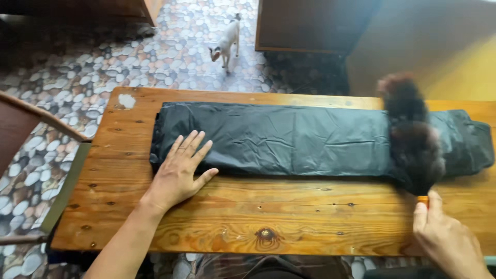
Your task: The person ties a blue string around a small black package on a wooden table. They then use a brush to dust the package before placing it into a white plastic basket. Finally, they pick up a larger black package from the floor and place it on the table.
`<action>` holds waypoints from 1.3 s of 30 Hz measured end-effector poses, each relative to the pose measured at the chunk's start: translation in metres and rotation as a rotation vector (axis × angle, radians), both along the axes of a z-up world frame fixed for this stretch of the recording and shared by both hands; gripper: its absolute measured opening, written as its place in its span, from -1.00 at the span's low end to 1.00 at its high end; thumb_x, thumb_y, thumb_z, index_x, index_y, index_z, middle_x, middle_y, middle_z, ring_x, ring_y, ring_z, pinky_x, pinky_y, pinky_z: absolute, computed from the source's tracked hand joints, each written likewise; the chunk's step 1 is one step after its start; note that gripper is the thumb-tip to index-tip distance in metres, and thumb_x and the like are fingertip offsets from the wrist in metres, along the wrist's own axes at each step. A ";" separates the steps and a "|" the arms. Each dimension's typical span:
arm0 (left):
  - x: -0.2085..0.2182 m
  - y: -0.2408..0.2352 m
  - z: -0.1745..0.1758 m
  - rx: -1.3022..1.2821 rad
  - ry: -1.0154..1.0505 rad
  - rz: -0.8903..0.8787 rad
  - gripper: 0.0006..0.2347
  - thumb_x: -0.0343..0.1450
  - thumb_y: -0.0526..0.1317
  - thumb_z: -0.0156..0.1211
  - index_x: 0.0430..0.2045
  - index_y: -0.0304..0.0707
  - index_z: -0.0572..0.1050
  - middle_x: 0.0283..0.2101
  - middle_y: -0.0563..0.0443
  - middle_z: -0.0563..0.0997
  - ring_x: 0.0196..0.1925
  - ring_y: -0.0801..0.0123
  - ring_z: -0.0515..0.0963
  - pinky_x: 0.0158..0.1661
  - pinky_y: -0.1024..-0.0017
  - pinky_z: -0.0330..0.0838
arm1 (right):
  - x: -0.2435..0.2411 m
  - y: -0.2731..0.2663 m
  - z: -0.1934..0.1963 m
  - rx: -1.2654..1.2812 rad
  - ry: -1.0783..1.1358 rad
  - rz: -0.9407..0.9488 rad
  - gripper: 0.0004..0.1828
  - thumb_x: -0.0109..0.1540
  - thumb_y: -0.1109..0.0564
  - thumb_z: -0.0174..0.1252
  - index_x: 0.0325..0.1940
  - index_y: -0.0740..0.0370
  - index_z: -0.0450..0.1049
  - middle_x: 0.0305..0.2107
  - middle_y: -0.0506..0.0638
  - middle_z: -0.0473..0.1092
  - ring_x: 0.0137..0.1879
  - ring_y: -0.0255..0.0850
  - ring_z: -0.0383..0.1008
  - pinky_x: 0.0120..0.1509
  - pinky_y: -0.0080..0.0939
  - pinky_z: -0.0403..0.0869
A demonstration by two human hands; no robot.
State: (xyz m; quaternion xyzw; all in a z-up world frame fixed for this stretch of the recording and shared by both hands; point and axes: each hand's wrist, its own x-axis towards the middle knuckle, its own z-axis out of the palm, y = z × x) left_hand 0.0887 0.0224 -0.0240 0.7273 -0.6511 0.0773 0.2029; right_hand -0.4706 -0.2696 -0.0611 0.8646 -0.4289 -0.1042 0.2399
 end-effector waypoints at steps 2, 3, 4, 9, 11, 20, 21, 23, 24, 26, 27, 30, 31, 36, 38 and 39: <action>-0.002 -0.001 0.001 0.023 0.019 -0.013 -0.38 0.44 0.16 0.10 0.31 -0.28 0.33 0.45 -0.25 0.26 0.54 0.06 0.13 0.48 0.07 -0.12 | 0.034 0.026 0.047 0.202 -0.180 -0.279 -0.25 0.33 -0.22 -0.29 0.51 0.22 0.07 0.21 0.29 0.38 -0.15 0.34 0.71 0.02 0.36 0.52; -0.002 -0.001 0.002 0.053 0.030 -0.005 -0.34 0.41 0.19 0.12 0.32 -0.29 0.31 0.45 -0.26 0.25 0.55 0.05 0.11 0.48 0.06 -0.16 | 0.053 0.038 0.069 0.401 -0.382 -0.538 -0.20 0.36 -0.26 -0.27 0.60 0.20 0.05 -0.04 0.54 0.54 0.06 0.44 0.62 0.22 0.33 0.42; -0.003 -0.001 0.002 0.050 0.030 -0.023 -0.34 0.41 0.19 0.12 0.32 -0.29 0.31 0.45 -0.26 0.25 0.55 0.05 0.11 0.48 0.06 -0.16 | 0.060 0.055 0.064 0.394 -0.386 -0.556 -0.20 0.36 -0.26 -0.27 0.60 0.20 0.05 -0.04 0.54 0.54 0.06 0.44 0.62 0.22 0.33 0.42; 0.000 0.002 -0.004 0.051 -0.004 0.004 -0.35 0.38 0.16 0.13 0.31 -0.26 0.32 0.48 -0.21 0.23 0.57 0.10 0.11 0.50 0.09 -0.13 | 0.093 0.119 0.028 0.548 -0.349 0.149 -0.25 0.30 -0.21 -0.14 0.58 -0.22 -0.10 0.16 -0.25 0.46 -0.24 -0.03 0.70 -0.33 0.17 0.61; 0.004 0.002 -0.004 0.039 -0.020 -0.012 -0.36 0.38 0.15 0.14 0.30 -0.25 0.33 0.47 -0.21 0.26 0.56 0.09 0.14 0.50 0.08 -0.11 | 0.088 0.100 0.044 0.537 -0.330 0.003 -0.25 0.29 -0.25 -0.14 0.58 -0.36 -0.11 -0.06 -0.10 0.54 -0.25 0.11 0.67 -0.22 0.23 0.58; 0.014 0.017 -0.003 0.029 -0.028 -0.052 -0.37 0.35 0.09 0.19 0.28 -0.26 0.35 0.46 -0.21 0.28 0.56 0.06 0.18 0.51 0.05 -0.04 | -0.017 -0.080 0.082 0.284 -0.338 -0.677 -0.28 0.40 -0.24 -0.38 0.64 -0.04 0.08 0.13 0.50 0.49 0.18 0.49 0.54 0.29 0.34 0.35; 0.014 0.017 -0.003 0.029 -0.040 -0.051 -0.37 0.34 0.09 0.20 0.28 -0.26 0.35 0.46 -0.22 0.29 0.56 0.06 0.18 0.50 0.04 -0.03 | -0.030 -0.098 0.075 0.210 -0.289 -0.626 -0.26 0.40 -0.24 -0.35 0.65 -0.03 0.11 0.14 0.41 0.52 0.15 0.47 0.58 0.25 0.34 0.38; 0.013 0.020 0.000 0.053 -0.035 -0.039 -0.36 0.34 0.10 0.18 0.30 -0.25 0.33 0.48 -0.22 0.26 0.56 0.06 0.16 0.51 0.06 -0.06 | -0.026 -0.103 0.077 0.215 -0.306 -0.635 -0.29 0.41 -0.23 -0.34 0.64 -0.08 0.11 0.17 0.39 0.49 0.16 0.49 0.56 0.23 0.37 0.37; 0.013 0.020 0.002 0.066 -0.031 -0.022 -0.35 0.35 0.11 0.16 0.32 -0.24 0.31 0.49 -0.22 0.23 0.57 0.07 0.13 0.52 0.08 -0.08 | -0.022 -0.109 0.080 0.208 -0.327 -0.637 -0.32 0.42 -0.22 -0.34 0.64 -0.14 0.11 0.19 0.38 0.46 0.17 0.51 0.53 0.21 0.41 0.37; 0.020 0.022 -0.004 0.024 -0.040 0.023 -0.41 0.38 0.11 0.13 0.27 -0.24 0.38 0.45 -0.29 0.29 0.55 0.00 0.19 0.51 0.02 -0.04 | -0.039 -0.127 0.058 0.186 -0.345 -0.619 -0.34 0.41 -0.22 -0.29 0.60 -0.14 0.18 0.17 0.45 0.42 0.16 0.54 0.53 0.23 0.39 0.36; 0.024 0.024 -0.008 -0.016 -0.047 0.065 -0.46 0.41 0.10 0.09 0.22 -0.24 0.45 0.42 -0.36 0.34 0.52 -0.07 0.26 0.49 -0.04 0.01 | -0.047 -0.136 0.047 0.163 -0.360 -0.603 -0.36 0.40 -0.22 -0.24 0.56 -0.14 0.26 0.15 0.53 0.39 0.16 0.56 0.52 0.25 0.38 0.36; 0.032 0.030 -0.002 0.126 0.115 0.360 -0.34 0.39 0.22 0.03 0.29 -0.26 0.36 0.55 -0.33 0.09 0.60 -0.05 -0.01 0.49 -0.05 -0.26 | -0.069 -0.156 0.029 0.070 -0.331 -0.521 -0.35 0.38 -0.21 -0.18 0.54 -0.09 0.32 0.07 0.55 0.50 0.12 0.51 0.57 0.15 0.37 0.46; 0.037 0.030 0.000 0.130 0.116 0.369 -0.34 0.39 0.22 0.03 0.29 -0.26 0.36 0.55 -0.33 0.09 0.60 -0.05 -0.01 0.49 -0.05 -0.26 | -0.074 -0.163 0.022 0.076 -0.329 -0.514 -0.35 0.38 -0.21 -0.18 0.54 -0.09 0.32 0.07 0.55 0.50 0.12 0.51 0.57 0.15 0.37 0.46; 0.065 0.016 0.012 0.121 0.410 0.707 -0.33 0.44 0.14 0.11 0.32 -0.46 0.30 0.27 -0.43 0.41 0.37 -0.20 0.26 0.23 -0.08 0.19 | -0.077 -0.197 0.001 -0.324 -0.484 -0.049 -0.20 0.24 0.01 0.13 0.52 0.52 0.47 -0.12 0.64 0.40 -0.06 0.50 0.44 0.09 0.32 0.41; 0.069 0.004 0.024 0.166 0.443 0.764 -0.30 0.43 0.19 0.12 0.34 -0.42 0.28 0.24 -0.34 0.45 0.35 -0.14 0.29 0.20 -0.08 0.21 | -0.025 -0.167 0.042 -0.072 -0.676 -0.165 -0.26 0.32 -0.05 0.07 0.51 0.44 0.40 0.00 0.52 0.37 0.00 0.38 0.46 0.16 0.30 0.35; 0.071 -0.003 0.030 0.213 0.476 0.816 -0.27 0.41 0.23 0.12 0.35 -0.39 0.26 0.21 -0.24 0.49 0.32 -0.09 0.31 0.18 -0.08 0.23 | 0.000 -0.152 0.062 0.193 -0.862 -0.279 -0.32 0.40 -0.10 0.02 0.50 0.38 0.33 0.12 0.40 0.34 0.06 0.27 0.47 0.24 0.30 0.29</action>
